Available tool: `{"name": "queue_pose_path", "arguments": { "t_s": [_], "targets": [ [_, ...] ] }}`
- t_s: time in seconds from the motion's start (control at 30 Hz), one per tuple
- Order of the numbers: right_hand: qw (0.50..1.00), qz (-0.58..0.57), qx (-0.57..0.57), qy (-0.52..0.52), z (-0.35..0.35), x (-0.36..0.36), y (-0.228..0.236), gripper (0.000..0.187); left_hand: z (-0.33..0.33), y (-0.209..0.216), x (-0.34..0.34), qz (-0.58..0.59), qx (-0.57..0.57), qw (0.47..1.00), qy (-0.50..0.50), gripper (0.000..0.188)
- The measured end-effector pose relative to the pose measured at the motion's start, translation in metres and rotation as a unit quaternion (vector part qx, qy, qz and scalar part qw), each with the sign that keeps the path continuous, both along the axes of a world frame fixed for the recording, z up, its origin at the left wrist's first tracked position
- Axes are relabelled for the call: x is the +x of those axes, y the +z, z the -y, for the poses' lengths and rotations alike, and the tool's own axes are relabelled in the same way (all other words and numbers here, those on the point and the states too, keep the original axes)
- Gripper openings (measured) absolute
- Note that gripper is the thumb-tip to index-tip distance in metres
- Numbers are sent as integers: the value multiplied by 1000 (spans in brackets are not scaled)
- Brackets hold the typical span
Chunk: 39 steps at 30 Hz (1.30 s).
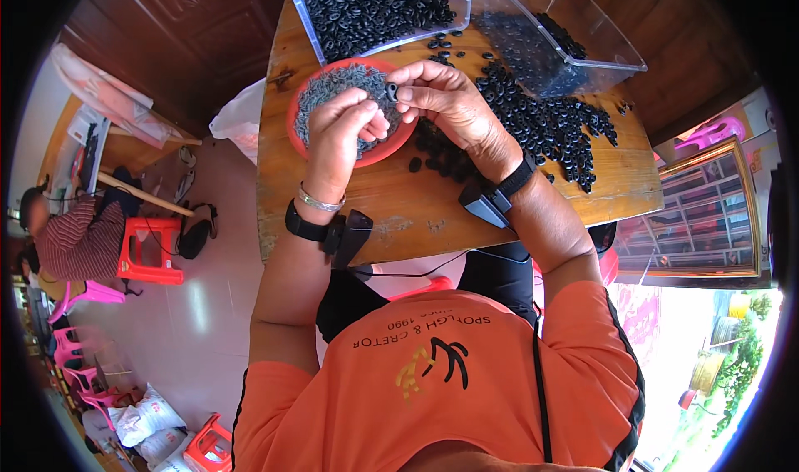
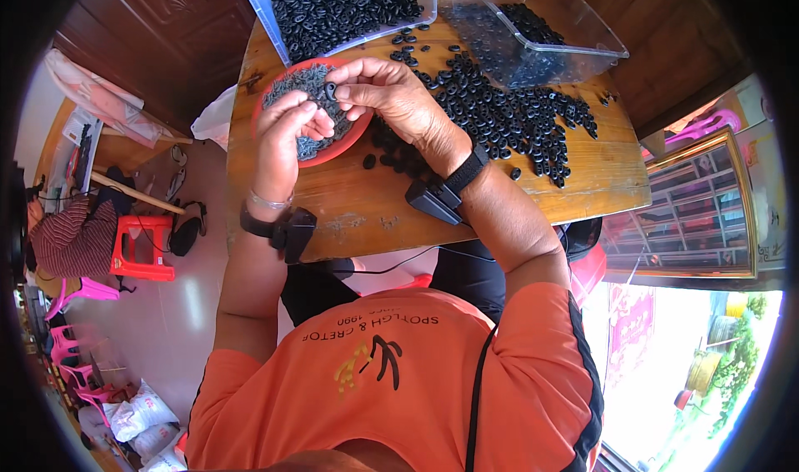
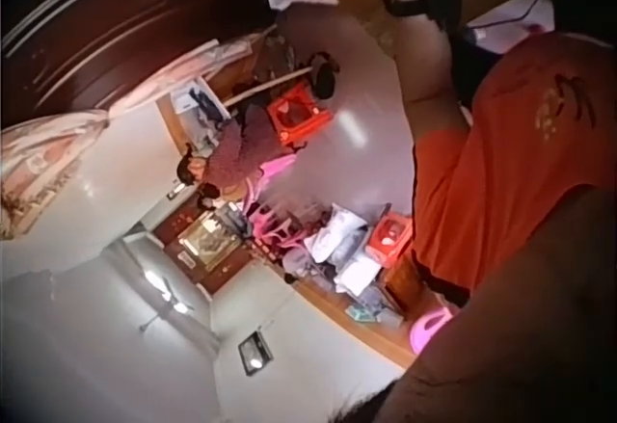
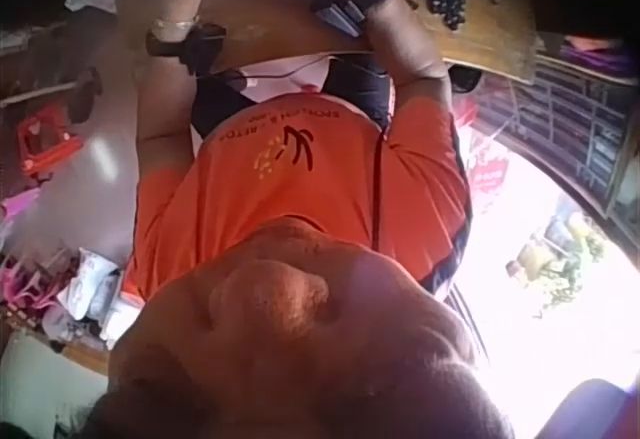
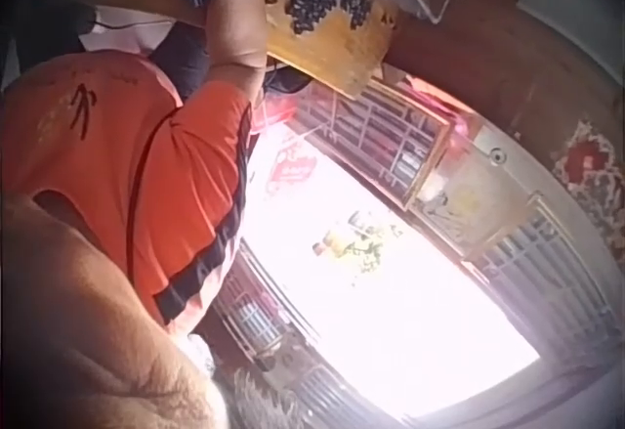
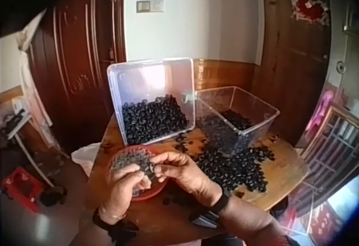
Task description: Manually inspecting and sorting small black plastic ring-like parts from a bulk container into a separate bowl.
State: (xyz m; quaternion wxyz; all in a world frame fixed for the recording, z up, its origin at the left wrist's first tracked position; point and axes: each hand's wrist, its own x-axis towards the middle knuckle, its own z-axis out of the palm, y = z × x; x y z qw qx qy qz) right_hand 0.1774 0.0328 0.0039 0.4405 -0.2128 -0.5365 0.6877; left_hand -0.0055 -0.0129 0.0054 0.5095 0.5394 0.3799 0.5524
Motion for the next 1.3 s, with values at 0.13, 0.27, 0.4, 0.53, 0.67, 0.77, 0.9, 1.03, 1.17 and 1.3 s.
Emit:
{"name": "queue_pose_path", "arguments": {
  "t_s": [0.13,0.27,0.4,0.53,0.67,0.77,0.9,1.03,1.17,1.3],
  "targets": [
    [996,63,46,-45,3,1,7,20,1,0,3,-72,38,996,22,23],
    [990,88,92,-60,4,0,10,18,-1,-2,-1,-81,45,995,17,22],
    [986,101,117,-60,7,-2,12,19,-1,-3,1,-76,40,996,21,22],
    [979,118,152,-71,7,-2,12,21,-1,-4,1,-83,52,995,18,22],
    [983,106,142,-45,6,0,10,24,-2,-6,0,-72,50,996,17,20],
    [984,98,145,-37,10,-2,13,28,-1,-5,1,-39,27,999,22,21],
    [971,107,213,-25,10,-3,12,31,-1,-1,-2,-26,8,1000,-8,23],
    [948,140,278,-57,14,-5,16,31,0,1,-5,29,-55,997,-44,25],
    [879,183,425,-117,8,-4,12,28,-3,-1,-8,63,-74,991,-92,24],
    [848,208,467,-140,10,-5,14,27,-10,-10,-13,113,-80,981,-138,23]
  ]
}}
